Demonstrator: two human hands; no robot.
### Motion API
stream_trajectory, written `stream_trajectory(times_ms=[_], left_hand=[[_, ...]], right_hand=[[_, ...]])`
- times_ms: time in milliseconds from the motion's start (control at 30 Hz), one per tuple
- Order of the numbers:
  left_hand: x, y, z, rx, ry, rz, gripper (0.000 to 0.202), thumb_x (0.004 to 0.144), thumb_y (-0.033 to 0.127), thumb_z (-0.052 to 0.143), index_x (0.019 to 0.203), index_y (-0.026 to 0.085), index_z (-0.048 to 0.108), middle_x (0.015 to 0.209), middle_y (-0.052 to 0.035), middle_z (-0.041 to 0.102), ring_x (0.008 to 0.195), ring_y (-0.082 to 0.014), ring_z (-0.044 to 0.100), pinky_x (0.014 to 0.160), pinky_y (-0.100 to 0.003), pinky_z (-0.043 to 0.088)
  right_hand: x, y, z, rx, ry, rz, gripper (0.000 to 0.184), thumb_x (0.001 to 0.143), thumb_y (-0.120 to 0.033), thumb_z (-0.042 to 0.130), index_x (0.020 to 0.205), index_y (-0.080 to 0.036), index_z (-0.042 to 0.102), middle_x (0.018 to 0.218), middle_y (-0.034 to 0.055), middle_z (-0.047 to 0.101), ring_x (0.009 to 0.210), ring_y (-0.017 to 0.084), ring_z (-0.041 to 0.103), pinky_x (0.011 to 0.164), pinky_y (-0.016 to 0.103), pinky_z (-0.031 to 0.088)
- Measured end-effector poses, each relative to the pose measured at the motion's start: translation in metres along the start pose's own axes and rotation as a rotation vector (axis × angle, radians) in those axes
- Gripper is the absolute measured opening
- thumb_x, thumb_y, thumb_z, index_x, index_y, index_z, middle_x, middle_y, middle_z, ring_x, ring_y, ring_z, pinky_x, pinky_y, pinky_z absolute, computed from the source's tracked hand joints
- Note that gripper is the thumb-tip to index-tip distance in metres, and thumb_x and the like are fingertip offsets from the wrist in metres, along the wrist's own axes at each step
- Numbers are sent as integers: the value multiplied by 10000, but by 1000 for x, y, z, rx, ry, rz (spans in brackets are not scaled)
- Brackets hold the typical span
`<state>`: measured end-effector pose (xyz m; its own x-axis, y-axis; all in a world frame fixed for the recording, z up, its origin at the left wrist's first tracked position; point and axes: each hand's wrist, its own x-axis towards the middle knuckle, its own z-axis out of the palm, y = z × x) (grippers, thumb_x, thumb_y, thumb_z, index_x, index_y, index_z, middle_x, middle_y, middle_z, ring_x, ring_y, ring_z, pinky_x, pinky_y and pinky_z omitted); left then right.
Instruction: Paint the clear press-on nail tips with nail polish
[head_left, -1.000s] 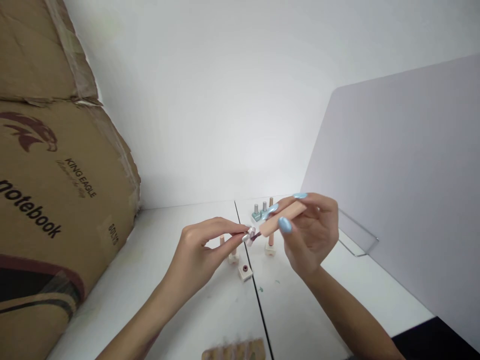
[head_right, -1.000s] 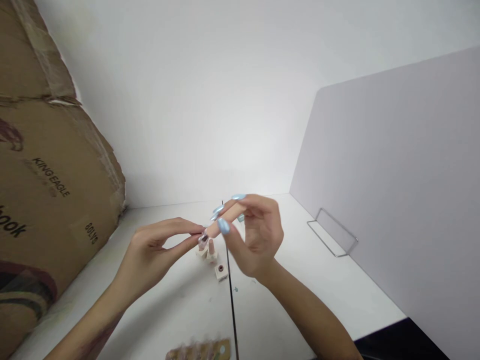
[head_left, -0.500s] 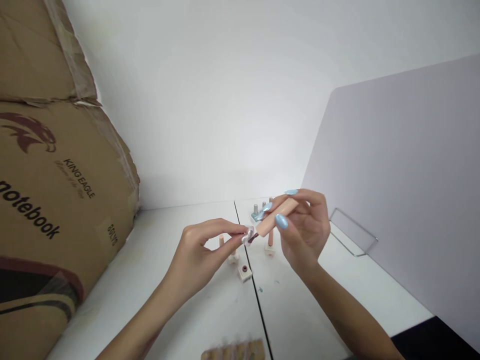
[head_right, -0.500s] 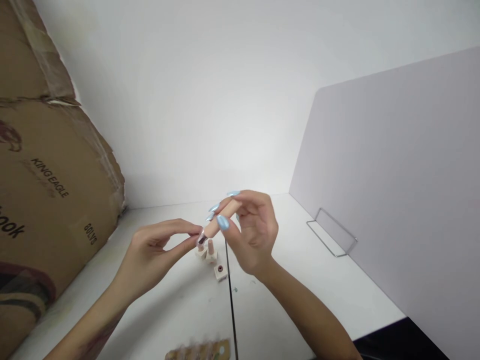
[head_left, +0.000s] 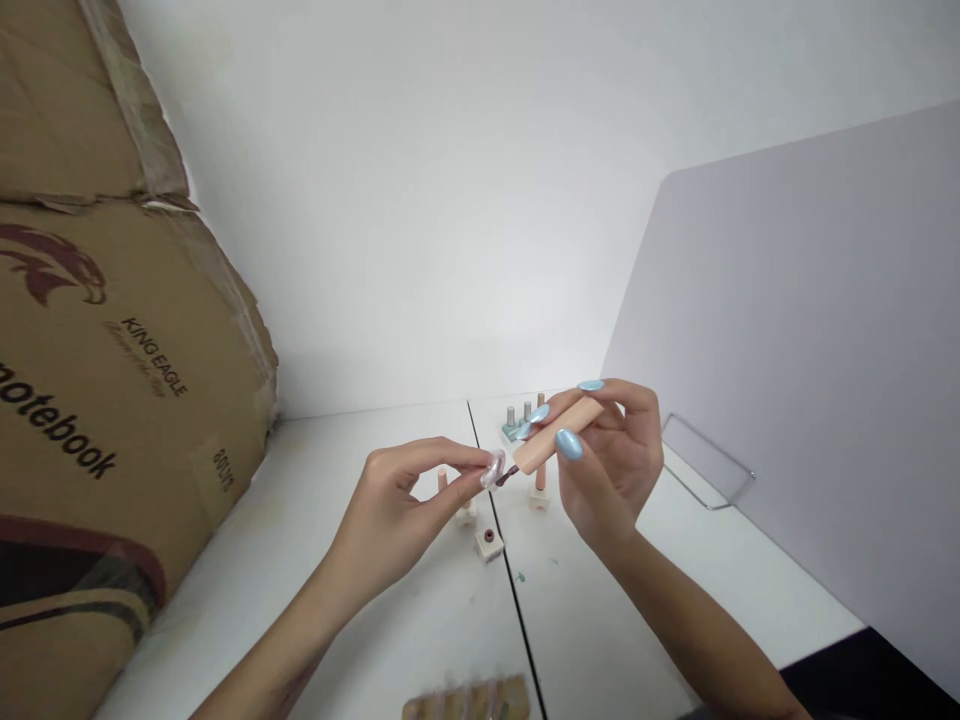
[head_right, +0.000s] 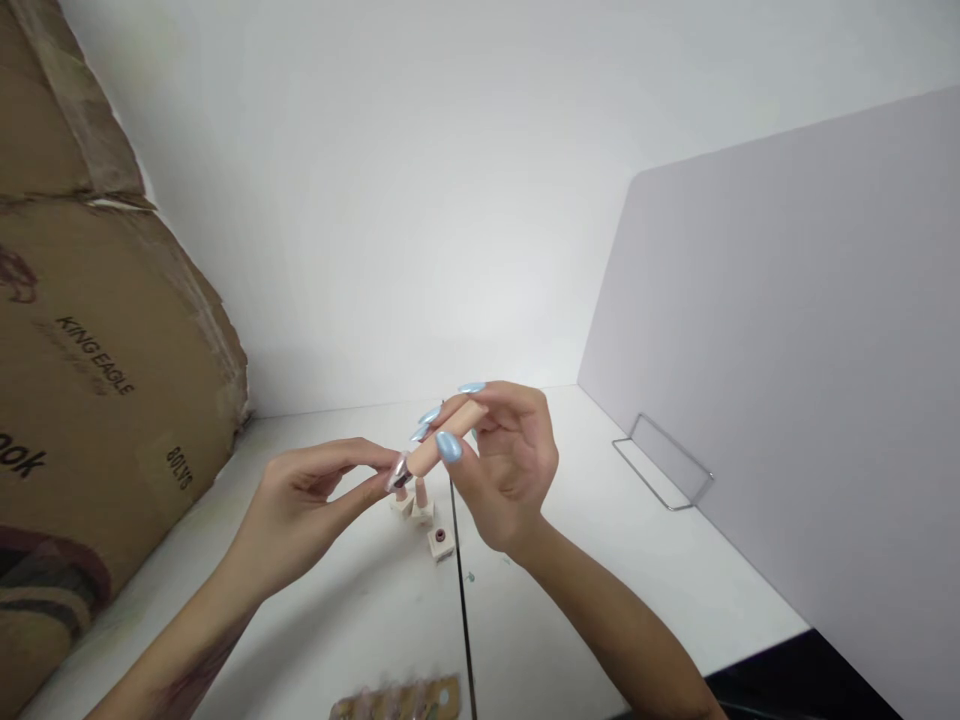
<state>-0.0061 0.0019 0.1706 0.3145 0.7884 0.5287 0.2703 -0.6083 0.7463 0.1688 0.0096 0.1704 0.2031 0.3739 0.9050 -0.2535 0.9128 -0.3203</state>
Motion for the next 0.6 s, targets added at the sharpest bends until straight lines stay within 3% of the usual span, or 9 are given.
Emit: stream_trajectory(times_ms=[67, 233, 367, 467, 600], left_hand=[[0, 0, 0, -2, -1, -5, 87, 844, 234, 690, 842, 255, 773, 831, -1, 783, 744, -168, 699, 694, -270, 506], [-3, -2, -2, -2, -8, -16, 74, 842, 256, 699, 837, 262, 773, 830, 6, 783, 747, -157, 693, 698, -254, 508], [-1, -1, -2, -12, -12, -20, 86, 850, 273, 690, 831, 252, 772, 828, -5, 784, 743, -167, 693, 694, -264, 511], [-1, -1, -1, -29, -25, -15, 92, 853, 277, 686, 826, 246, 768, 819, -10, 781, 732, -169, 688, 689, -268, 510], [-3, -4, -2, -30, -27, -17, 81, 852, 270, 690, 833, 253, 767, 830, -5, 782, 735, -164, 682, 689, -264, 510]], right_hand=[[0, 0, 2, -40, 22, -4, 306, 808, -56, 614, 1060, -226, 577, 796, -13, 683, 717, 131, 676, 665, 330, 617], [2, 4, -1, -132, 227, 113, 265, 838, -132, 617, 1065, -250, 547, 802, -19, 663, 782, 144, 681, 732, 361, 621], [1, 2, -1, -106, 125, 78, 261, 822, -158, 627, 1044, -262, 538, 780, -26, 658, 691, 144, 679, 620, 342, 624], [-2, 1, 3, -95, 18, 30, 262, 817, -143, 629, 1037, -255, 543, 758, -27, 660, 674, 152, 685, 624, 363, 628], [-2, 6, 2, -134, 184, 91, 261, 835, -147, 617, 1064, -254, 550, 803, -12, 656, 773, 155, 682, 714, 380, 626]])
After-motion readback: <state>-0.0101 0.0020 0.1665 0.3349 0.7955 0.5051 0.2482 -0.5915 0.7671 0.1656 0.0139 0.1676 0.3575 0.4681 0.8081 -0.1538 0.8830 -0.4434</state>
